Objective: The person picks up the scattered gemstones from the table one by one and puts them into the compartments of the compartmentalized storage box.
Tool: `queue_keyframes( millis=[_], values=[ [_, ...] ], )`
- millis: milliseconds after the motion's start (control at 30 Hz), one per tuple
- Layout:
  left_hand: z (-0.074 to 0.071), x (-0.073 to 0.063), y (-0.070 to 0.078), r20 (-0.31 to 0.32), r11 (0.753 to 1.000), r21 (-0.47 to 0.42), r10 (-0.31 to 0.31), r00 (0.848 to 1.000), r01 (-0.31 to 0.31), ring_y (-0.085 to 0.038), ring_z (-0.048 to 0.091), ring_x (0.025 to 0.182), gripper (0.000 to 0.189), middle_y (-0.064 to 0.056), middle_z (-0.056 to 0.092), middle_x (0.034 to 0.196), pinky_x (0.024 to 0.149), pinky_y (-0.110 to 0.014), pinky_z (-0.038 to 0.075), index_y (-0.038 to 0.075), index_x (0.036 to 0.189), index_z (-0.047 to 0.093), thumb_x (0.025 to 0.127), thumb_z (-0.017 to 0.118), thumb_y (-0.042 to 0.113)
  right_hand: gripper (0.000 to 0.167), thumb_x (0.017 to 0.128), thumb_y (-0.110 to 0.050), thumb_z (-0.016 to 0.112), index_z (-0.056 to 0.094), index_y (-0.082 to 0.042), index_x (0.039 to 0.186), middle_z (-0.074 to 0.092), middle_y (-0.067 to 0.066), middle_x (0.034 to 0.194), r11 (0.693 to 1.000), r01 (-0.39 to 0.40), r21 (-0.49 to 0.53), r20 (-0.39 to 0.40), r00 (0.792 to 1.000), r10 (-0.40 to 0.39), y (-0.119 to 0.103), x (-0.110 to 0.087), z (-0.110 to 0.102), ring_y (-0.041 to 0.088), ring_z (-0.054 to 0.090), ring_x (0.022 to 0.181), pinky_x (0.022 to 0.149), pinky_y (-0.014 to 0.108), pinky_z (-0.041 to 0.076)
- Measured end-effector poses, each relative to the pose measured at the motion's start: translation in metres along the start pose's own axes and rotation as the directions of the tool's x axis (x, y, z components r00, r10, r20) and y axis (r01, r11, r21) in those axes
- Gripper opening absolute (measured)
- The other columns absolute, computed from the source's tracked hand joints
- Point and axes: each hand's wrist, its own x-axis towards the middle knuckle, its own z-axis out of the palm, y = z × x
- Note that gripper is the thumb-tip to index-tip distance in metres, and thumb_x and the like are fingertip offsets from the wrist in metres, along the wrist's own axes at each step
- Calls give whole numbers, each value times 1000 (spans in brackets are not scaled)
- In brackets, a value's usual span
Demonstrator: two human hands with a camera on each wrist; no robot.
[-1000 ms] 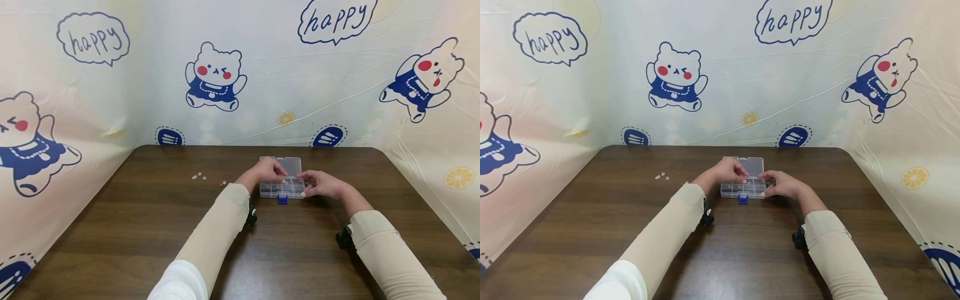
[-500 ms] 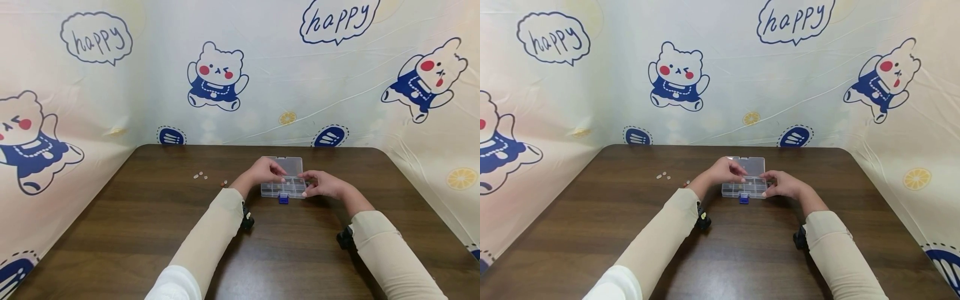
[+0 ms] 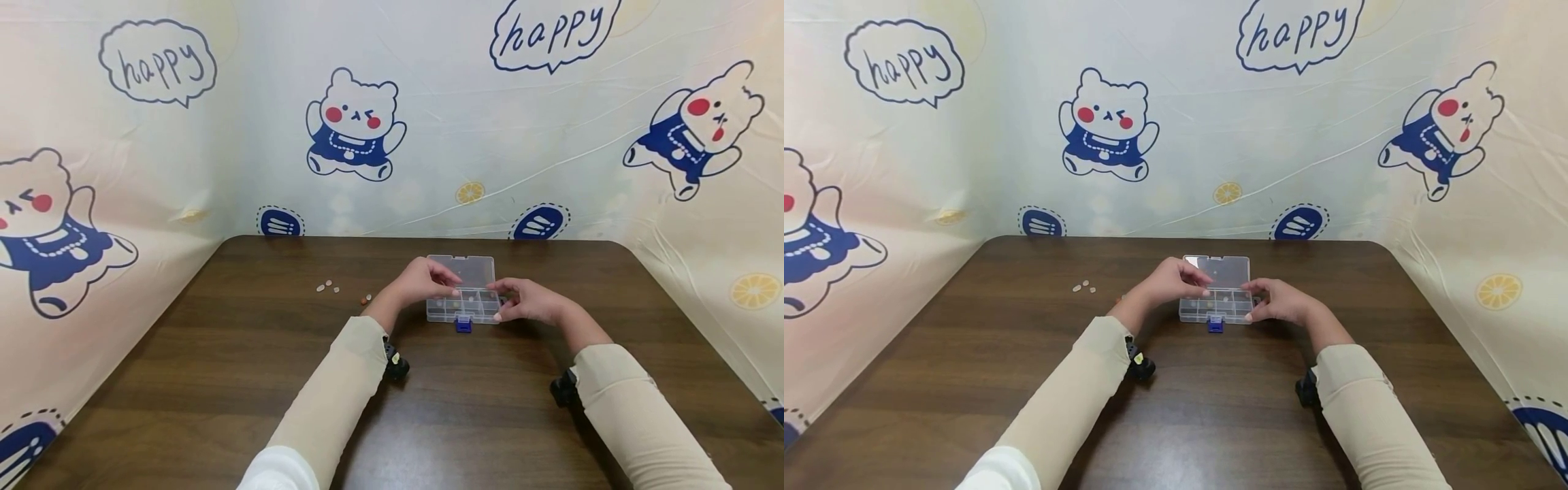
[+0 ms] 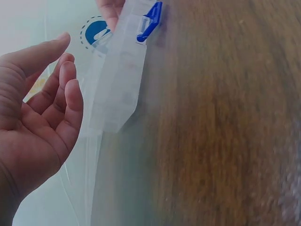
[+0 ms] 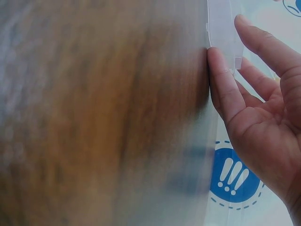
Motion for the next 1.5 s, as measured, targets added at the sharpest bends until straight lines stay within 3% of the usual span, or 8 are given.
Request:
queue_keyframes(
  millis=[367,667,867,1000,1233,1500],
  values=[
    [-12,-16,5,-25,999,-23,31,999,-32,-20,62,81,29,-3,70,92,69,-32,55,1,106,74,81,81,15,76,82,-23,80,41,-3,144,43,22,137,1000,-6,0,-9,1000,6,-1,0,1,29,57,102,98,44,45],
    [-21,-26,0,-39,999,-20,29,999,-29,-21,63,79,29,-3,71,90,72,-38,56,1,106,74,81,81,15,74,82,-22,80,42,-4,144,43,22,138,1000,9,-2,-6,1000,-9,2,1,1,27,57,101,96,41,46],
    [-27,-32,0,-55,999,-14,36,998,-37,-20,64,82,30,-3,72,91,74,-31,56,0,106,74,79,82,13,74,82,-21,80,42,-4,144,42,22,138,1000,7,6,-7,1000,-7,1,1,2,27,57,100,95,41,47],
    [-32,-35,0,-60,998,-23,49,997,-51,-21,66,85,32,-12,72,98,77,-29,55,-1,107,73,79,82,12,74,82,-20,80,42,-4,144,42,23,139,1000,1,5,-12,1000,-1,0,0,1,27,57,100,95,40,47],
    [-38,-43,0,-94,999,-17,42,995,-44,-20,66,83,31,-5,72,91,76,-31,56,-2,106,73,78,82,9,74,82,-20,80,42,-4,144,42,23,139,1000,4,6,-12,1000,-4,1,1,1,27,58,98,93,38,47],
    [-49,-53,-2,-136,1000,4,17,991,-16,-20,66,84,27,-6,72,94,76,-32,55,5,102,76,78,84,14,74,82,-18,80,42,-3,143,42,23,137,1000,6,15,-11,1000,-6,1,1,2,27,58,98,91,36,48]
  ],
)
